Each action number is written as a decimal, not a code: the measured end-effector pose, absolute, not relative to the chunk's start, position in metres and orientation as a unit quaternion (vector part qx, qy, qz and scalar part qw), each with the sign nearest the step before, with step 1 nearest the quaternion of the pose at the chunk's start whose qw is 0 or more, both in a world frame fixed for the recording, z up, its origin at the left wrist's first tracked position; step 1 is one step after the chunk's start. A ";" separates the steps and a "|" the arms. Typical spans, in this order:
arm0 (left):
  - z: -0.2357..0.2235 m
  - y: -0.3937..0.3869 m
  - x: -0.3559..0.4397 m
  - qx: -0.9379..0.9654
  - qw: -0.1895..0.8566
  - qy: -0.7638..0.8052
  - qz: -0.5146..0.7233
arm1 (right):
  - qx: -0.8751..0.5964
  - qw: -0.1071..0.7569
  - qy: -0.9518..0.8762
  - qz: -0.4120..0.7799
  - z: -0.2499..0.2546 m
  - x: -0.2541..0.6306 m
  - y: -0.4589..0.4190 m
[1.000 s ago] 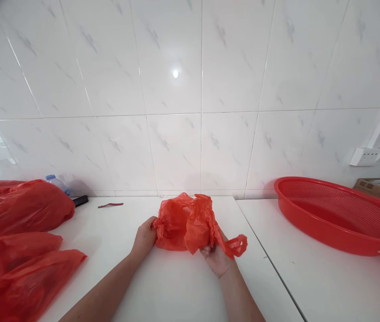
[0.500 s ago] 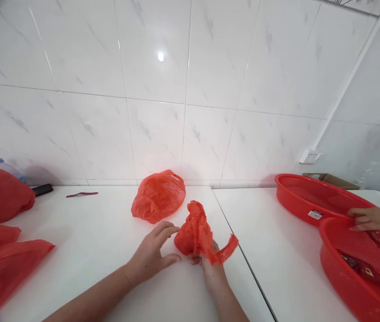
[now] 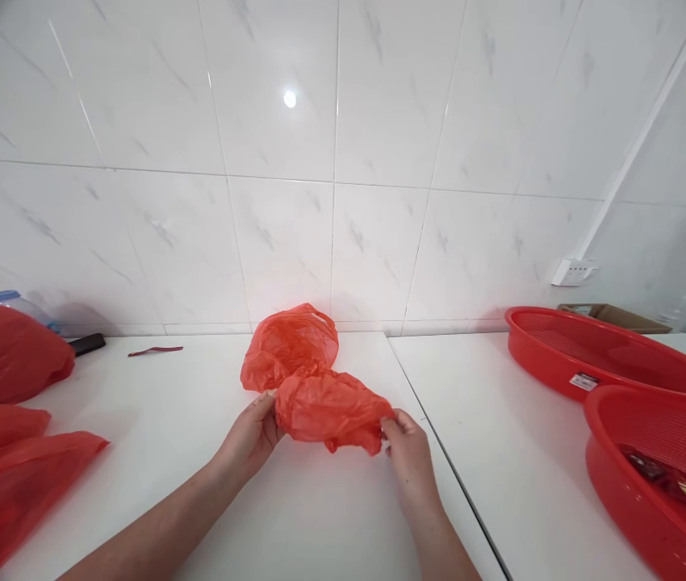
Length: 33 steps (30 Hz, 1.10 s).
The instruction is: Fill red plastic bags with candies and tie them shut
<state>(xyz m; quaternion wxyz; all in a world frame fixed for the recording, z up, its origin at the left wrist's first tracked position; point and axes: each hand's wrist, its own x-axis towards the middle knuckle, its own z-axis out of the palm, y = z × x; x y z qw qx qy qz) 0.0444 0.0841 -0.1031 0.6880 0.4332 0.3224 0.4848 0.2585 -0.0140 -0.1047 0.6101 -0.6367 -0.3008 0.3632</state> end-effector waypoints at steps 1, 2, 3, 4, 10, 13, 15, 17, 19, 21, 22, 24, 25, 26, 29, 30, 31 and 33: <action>-0.105 0.087 0.043 0.433 0.678 0.335 0.491 | -0.619 0.646 -0.252 0.368 -0.106 0.266 -0.014; -0.107 0.090 0.042 0.435 0.667 0.348 0.495 | -0.589 0.682 -0.202 0.384 -0.108 0.273 -0.014; -0.108 0.091 0.041 0.442 0.654 0.362 0.496 | -0.549 0.713 -0.157 0.406 -0.109 0.279 -0.014; -0.109 0.092 0.039 0.452 0.638 0.377 0.497 | -0.511 0.737 -0.121 0.425 -0.110 0.284 -0.014; -0.106 0.071 0.042 0.593 0.417 0.398 0.563 | -0.540 0.745 -0.140 0.365 -0.099 0.278 -0.018; -0.104 0.049 0.048 0.804 0.151 0.241 0.522 | -0.602 0.695 -0.189 0.345 -0.091 0.257 -0.021; -0.101 0.034 0.054 0.890 0.040 0.129 0.436 | -0.609 0.671 -0.231 0.354 -0.087 0.242 -0.023; -0.098 0.024 0.060 0.929 0.002 0.072 0.362 | -0.604 0.653 -0.272 0.367 -0.084 0.232 -0.024; -0.096 0.022 0.063 0.941 0.001 0.085 0.328 | -0.610 0.629 -0.311 0.368 -0.081 0.228 -0.025; -0.096 0.028 0.063 0.930 0.053 0.156 0.329 | -0.635 0.588 -0.355 0.354 -0.078 0.233 -0.026; -0.097 0.033 0.061 0.919 0.087 0.196 0.331 | -0.648 0.564 -0.376 0.347 -0.077 0.238 -0.027; -0.099 0.045 0.055 0.880 0.171 0.269 0.351 | -0.675 0.521 -0.400 0.336 -0.076 0.251 -0.028; -0.099 0.051 0.052 0.850 0.221 0.304 0.368 | -0.686 0.506 -0.403 0.331 -0.077 0.258 -0.028; -0.099 0.056 0.050 0.812 0.272 0.335 0.392 | -0.698 0.496 -0.403 0.323 -0.079 0.265 -0.028; -0.096 0.065 0.046 0.690 0.400 0.401 0.450 | -0.736 0.469 -0.402 0.278 -0.085 0.280 -0.026; -0.094 0.066 0.047 0.670 0.421 0.409 0.455 | -0.750 0.465 -0.403 0.244 -0.087 0.282 -0.026; -0.093 0.065 0.047 0.656 0.436 0.414 0.457 | -0.763 0.462 -0.409 0.194 -0.087 0.281 -0.027; -0.091 0.062 0.049 0.635 0.458 0.417 0.462 | -0.770 0.465 -0.433 0.053 -0.085 0.272 -0.030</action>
